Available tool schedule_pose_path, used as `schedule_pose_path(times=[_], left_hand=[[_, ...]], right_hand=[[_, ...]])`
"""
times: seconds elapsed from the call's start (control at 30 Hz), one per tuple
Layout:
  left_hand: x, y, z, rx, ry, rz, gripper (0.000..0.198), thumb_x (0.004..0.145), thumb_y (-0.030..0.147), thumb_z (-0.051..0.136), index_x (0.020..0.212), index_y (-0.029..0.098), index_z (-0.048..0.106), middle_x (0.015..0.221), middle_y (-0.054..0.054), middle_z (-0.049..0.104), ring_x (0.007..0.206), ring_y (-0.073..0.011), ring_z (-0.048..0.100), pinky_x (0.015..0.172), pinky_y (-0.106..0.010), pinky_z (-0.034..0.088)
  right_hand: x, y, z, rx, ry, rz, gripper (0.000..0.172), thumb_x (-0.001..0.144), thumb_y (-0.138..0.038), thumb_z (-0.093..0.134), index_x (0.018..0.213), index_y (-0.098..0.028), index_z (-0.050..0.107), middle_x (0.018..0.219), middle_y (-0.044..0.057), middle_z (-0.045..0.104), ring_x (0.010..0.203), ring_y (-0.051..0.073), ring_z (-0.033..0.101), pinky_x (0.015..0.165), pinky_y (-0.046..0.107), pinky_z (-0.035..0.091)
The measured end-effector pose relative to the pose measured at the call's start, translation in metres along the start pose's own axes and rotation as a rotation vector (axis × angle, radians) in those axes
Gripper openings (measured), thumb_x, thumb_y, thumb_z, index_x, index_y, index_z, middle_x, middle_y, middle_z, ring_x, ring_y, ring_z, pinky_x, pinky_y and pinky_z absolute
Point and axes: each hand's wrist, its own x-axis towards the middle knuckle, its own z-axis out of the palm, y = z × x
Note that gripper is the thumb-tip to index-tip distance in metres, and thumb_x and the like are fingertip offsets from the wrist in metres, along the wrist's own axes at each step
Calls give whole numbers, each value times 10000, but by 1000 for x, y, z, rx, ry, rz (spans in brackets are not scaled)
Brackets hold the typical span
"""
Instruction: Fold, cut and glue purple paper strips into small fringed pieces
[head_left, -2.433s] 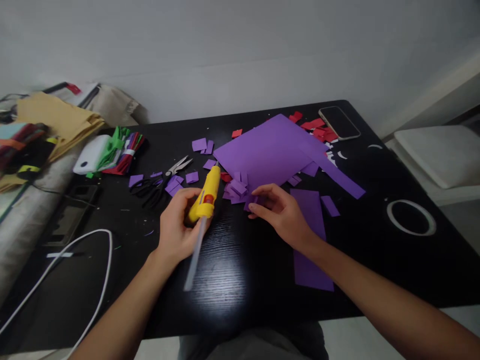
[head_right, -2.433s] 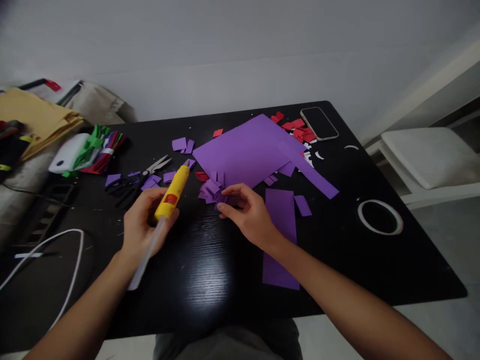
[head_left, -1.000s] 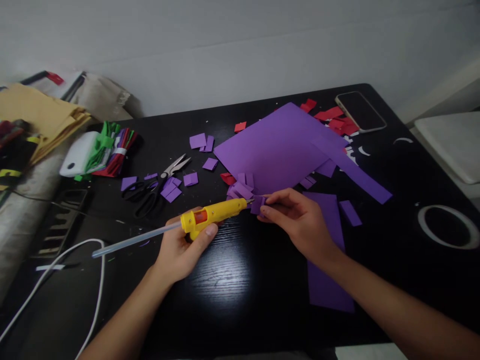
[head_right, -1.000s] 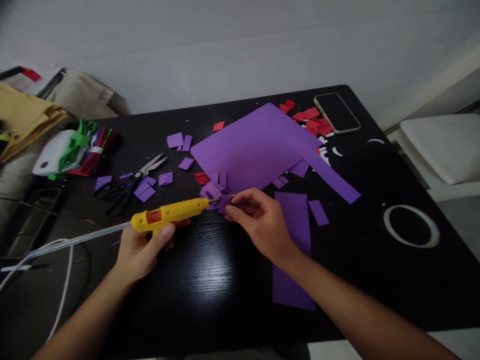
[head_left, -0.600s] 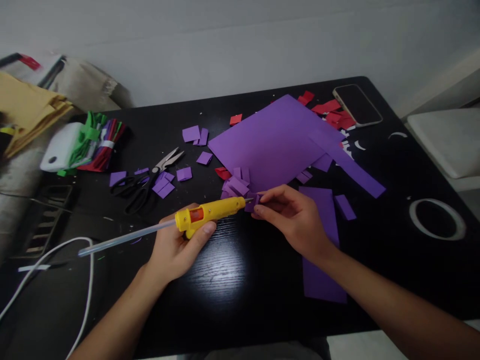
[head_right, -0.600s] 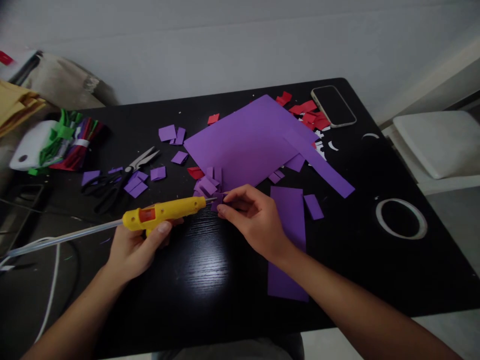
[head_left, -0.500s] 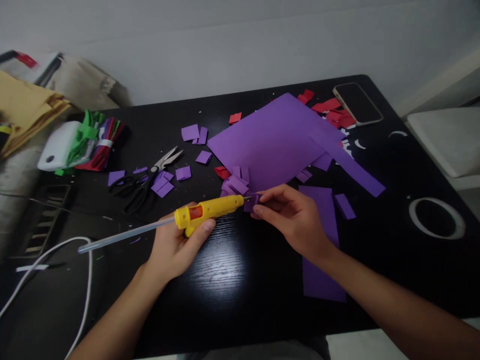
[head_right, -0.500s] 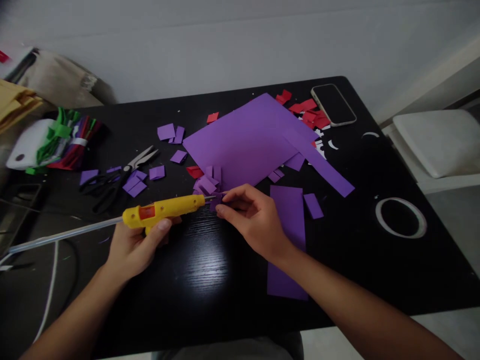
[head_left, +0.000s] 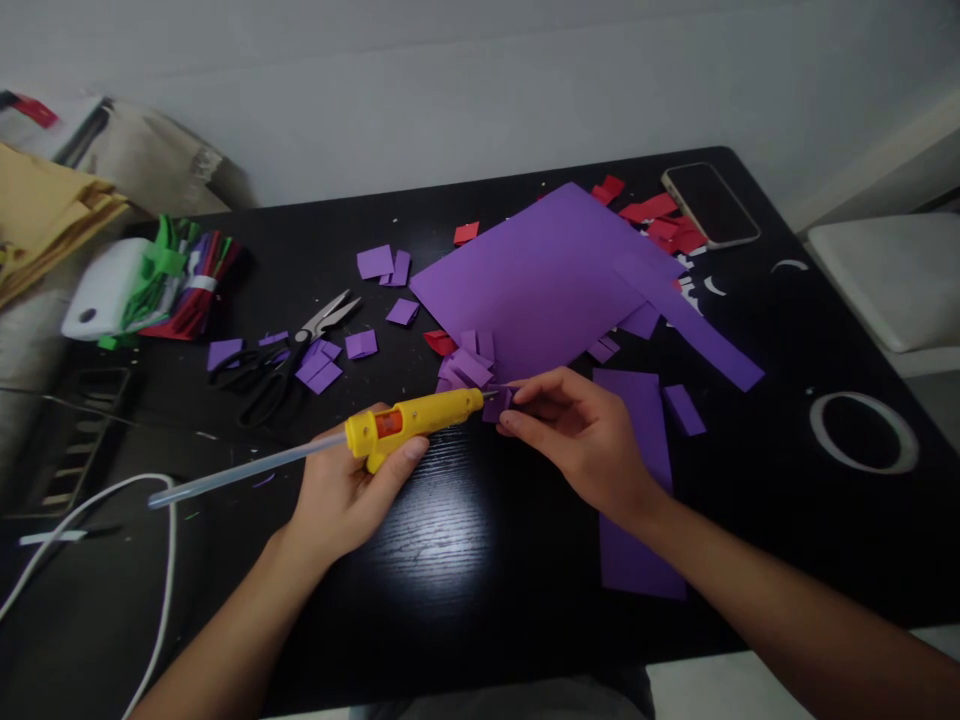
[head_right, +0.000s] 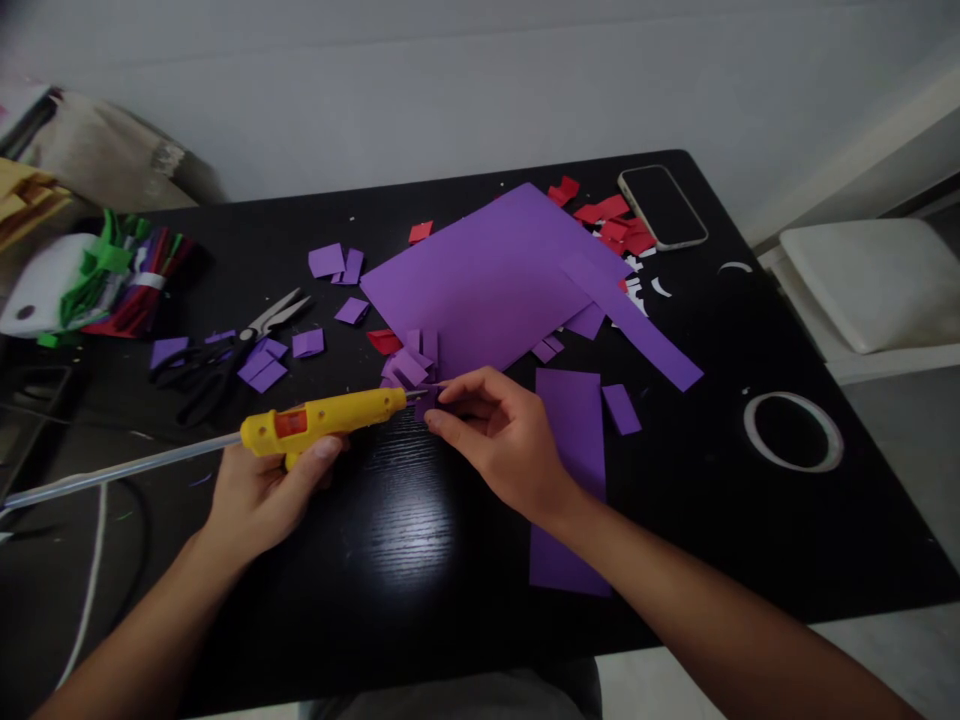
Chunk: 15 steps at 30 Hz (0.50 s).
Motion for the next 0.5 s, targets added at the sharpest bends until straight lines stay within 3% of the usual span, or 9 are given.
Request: schedule_pose_path(times=[0.5], left_hand=[[1,3,0,53,-7,24,310,945,343,623,664,213,637,567,0,604,550,-171,597,605,-286,542]], right_hand=[[1,1,0,-27,7,-9,272,754,-335,941,870,-235,716,1009,38,776,934,211,765,939,407,662]])
